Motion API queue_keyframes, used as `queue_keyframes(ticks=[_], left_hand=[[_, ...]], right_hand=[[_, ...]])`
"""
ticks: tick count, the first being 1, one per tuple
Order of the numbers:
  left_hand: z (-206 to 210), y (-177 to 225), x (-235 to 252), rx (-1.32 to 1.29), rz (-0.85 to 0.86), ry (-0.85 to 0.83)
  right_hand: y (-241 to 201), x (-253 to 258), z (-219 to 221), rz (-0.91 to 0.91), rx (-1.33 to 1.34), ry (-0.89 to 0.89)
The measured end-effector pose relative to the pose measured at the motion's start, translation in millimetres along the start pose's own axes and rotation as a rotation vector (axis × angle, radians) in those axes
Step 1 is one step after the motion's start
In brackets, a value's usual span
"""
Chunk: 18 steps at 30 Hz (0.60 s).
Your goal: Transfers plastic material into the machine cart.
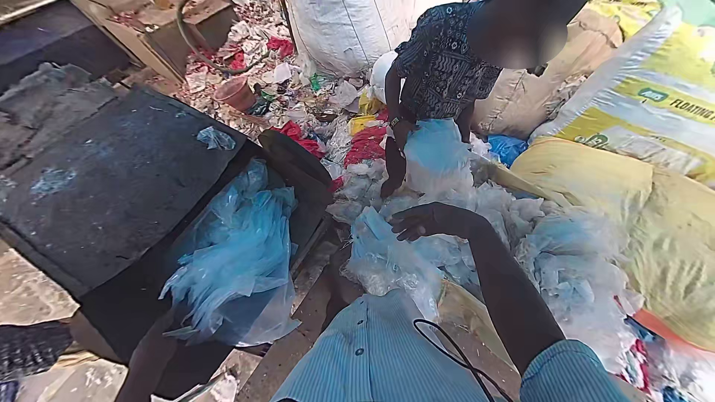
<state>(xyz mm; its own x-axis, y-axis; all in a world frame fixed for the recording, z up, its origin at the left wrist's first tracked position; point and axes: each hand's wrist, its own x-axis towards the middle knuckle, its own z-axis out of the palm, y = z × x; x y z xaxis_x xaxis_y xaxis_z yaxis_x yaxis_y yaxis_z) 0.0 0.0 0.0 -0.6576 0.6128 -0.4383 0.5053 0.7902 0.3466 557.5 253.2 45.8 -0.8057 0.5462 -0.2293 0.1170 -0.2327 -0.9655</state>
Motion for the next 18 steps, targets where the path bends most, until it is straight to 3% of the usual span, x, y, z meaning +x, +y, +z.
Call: queue_keyframes(ticks=[1, 5, 8, 11, 15, 18], left_hand=[[0, -11, 12, -0.002, 0.050, 0.017], [-3, -17, 16, -0.072, 0.110, 0.079], [7, -32, 24, -0.277, 0.118, 0.192], [8, -32, 30, -0.353, 0.104, 0.209], [6, -31, 36, -0.318, 0.132, 0.218], [-1, -1, 20, -0.387, 0.097, 0.254]], right_hand=[[1, 1, -4, -0.029, 0.014, 0.176], [30, 2, -41, -0.245, 0.327, 1.158], [46, -3, -64, -0.256, 0.432, 1.605], [64, -6, -81, -0.113, 0.289, 1.734], [69, -1, -90, 0.148, 0.355, 1.614], [63, 19, -108, 0.166, 0.056, 1.653]])
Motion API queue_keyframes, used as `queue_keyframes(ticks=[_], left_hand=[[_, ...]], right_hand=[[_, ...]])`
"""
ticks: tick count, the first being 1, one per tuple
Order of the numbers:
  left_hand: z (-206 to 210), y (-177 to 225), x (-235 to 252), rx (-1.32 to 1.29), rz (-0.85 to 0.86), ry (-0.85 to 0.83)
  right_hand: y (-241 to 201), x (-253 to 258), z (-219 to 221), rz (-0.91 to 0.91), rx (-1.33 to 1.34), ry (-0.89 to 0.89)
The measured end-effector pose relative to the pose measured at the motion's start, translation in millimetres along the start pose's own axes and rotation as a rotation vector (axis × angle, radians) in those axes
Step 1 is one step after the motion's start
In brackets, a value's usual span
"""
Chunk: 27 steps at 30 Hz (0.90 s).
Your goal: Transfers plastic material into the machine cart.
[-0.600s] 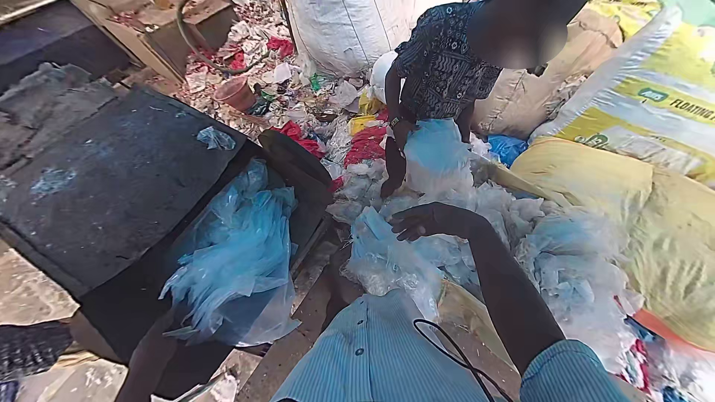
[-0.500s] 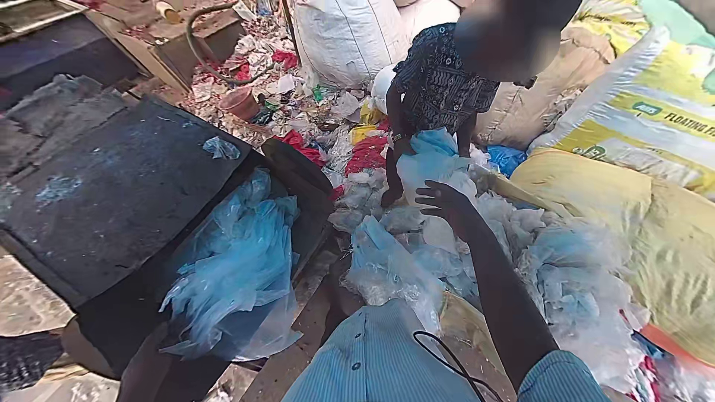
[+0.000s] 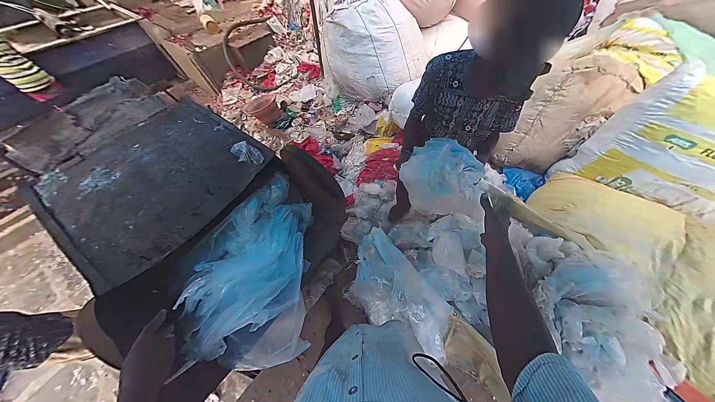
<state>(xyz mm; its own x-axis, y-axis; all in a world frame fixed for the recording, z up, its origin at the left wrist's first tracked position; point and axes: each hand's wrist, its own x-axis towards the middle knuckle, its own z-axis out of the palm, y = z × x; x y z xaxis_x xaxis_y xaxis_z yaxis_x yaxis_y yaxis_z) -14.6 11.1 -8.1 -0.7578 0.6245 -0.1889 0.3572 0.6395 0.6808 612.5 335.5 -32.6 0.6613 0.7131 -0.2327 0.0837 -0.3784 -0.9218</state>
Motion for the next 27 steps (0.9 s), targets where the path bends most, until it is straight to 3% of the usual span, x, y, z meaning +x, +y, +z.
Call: queue_keyframes(ticks=[3, 5, 9, 17, 27], left_hand=[[-5, 7, -1, 0.082, 0.094, -0.009], [-6, 12, -1, 0.135, 0.123, -0.033], [2, 14, -2, 0.174, 0.120, -0.044], [18, -3, -15, 0.135, 0.097, -0.081], [39, 7, -7, 0.187, 0.188, -0.101]], right_hand=[[-21, 17, 18, -0.366, -0.235, 0.017], [-36, 26, 30, -0.473, -0.259, -0.101], [-26, 24, 66, -0.404, -0.418, -0.376], [54, -39, 93, -0.312, -0.743, -0.681], [93, -33, 78, -0.262, -0.634, -0.581]])
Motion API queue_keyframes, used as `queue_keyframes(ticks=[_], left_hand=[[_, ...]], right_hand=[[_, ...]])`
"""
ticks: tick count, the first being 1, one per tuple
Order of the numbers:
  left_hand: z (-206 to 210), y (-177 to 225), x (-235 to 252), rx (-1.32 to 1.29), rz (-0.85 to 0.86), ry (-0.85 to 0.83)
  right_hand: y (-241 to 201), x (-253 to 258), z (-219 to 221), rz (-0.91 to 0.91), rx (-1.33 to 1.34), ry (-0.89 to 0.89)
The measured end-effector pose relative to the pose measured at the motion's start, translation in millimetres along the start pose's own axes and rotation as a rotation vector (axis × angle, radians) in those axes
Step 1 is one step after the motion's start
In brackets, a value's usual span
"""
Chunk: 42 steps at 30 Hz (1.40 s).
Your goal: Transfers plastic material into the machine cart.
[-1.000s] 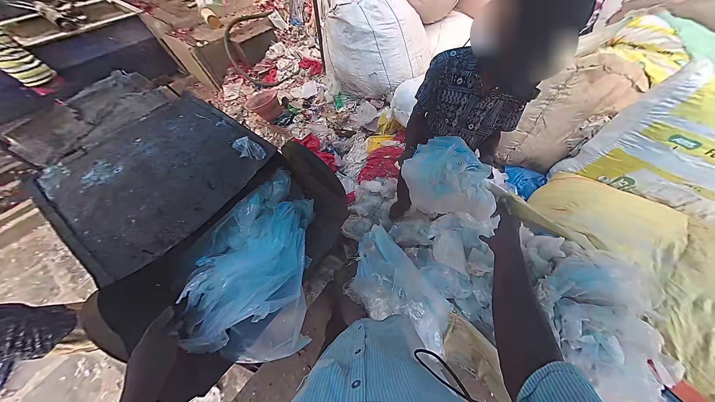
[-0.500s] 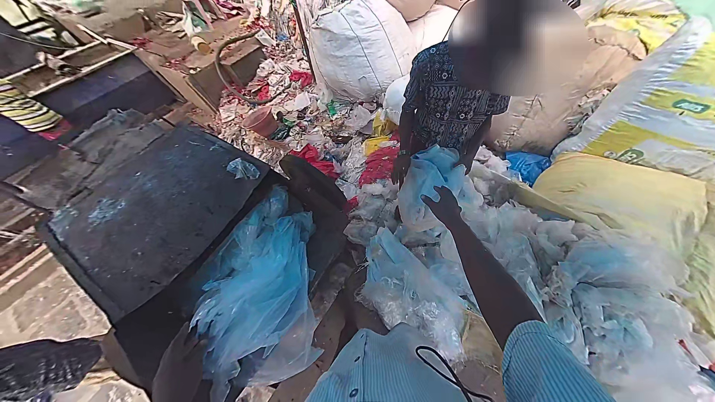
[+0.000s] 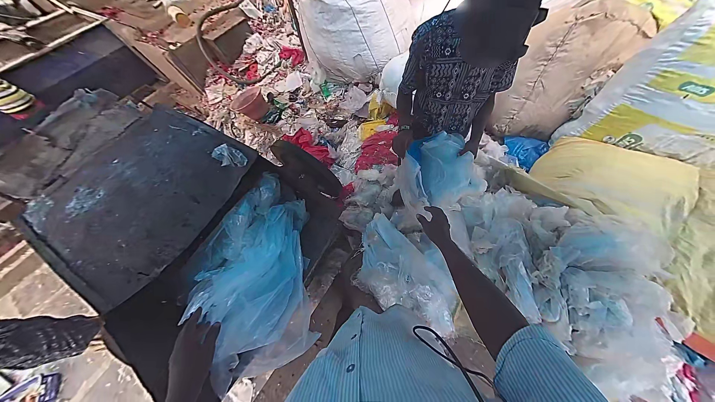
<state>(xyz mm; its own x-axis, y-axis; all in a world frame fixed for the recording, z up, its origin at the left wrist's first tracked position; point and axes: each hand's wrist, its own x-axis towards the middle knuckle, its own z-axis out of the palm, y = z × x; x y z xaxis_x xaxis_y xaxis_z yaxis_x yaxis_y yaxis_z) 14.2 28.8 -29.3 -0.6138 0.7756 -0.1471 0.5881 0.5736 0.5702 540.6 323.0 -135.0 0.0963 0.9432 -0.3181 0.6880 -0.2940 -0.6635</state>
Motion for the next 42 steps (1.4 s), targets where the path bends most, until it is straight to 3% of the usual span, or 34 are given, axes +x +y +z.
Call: queue_keyframes(ticks=[5, 13, 35, 42], left_hand=[[9, -16, 8, 0.023, 0.002, -0.008], [15, -23, -1, 0.010, -0.009, 0.003], [23, -33, -16, -0.013, 0.007, 0.012], [26, -43, -12, 0.003, 0.035, 0.012]], right_hand=[[11, 3, -6, 0.012, 0.095, 0.126], [4, 10, -12, -0.049, 0.124, 0.182], [26, -16, 12, 0.027, 0.097, 0.079], [32, -31, 12, 0.072, 0.219, 0.276]])
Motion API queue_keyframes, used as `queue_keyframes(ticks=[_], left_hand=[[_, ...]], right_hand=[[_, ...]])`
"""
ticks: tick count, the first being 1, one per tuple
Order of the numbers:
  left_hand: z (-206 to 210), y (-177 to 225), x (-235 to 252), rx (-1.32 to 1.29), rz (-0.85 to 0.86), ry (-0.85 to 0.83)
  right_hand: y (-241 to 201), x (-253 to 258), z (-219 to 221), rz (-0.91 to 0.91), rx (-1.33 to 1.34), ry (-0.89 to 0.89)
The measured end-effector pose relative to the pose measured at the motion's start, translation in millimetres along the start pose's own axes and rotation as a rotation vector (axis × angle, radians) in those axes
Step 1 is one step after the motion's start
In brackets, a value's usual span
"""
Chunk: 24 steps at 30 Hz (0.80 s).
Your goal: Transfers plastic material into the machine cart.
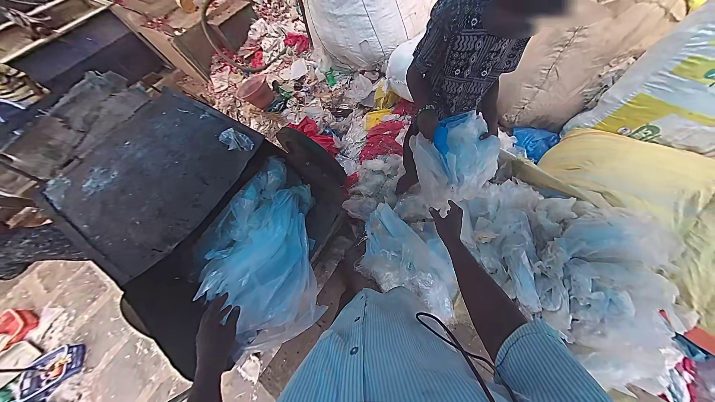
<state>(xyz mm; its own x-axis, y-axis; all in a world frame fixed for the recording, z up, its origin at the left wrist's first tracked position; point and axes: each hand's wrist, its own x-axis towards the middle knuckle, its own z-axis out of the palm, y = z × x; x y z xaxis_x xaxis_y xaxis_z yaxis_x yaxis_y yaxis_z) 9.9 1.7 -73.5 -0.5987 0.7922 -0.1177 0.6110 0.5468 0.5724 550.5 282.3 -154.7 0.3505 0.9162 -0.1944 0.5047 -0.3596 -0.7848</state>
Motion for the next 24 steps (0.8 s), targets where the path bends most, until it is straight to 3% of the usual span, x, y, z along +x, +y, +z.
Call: queue_keyframes(ticks=[24], left_hand=[[7, 7, 0, -0.042, -0.009, -0.020]], right_hand=[[-5, -5, -25, 0.060, 0.040, 0.188]])
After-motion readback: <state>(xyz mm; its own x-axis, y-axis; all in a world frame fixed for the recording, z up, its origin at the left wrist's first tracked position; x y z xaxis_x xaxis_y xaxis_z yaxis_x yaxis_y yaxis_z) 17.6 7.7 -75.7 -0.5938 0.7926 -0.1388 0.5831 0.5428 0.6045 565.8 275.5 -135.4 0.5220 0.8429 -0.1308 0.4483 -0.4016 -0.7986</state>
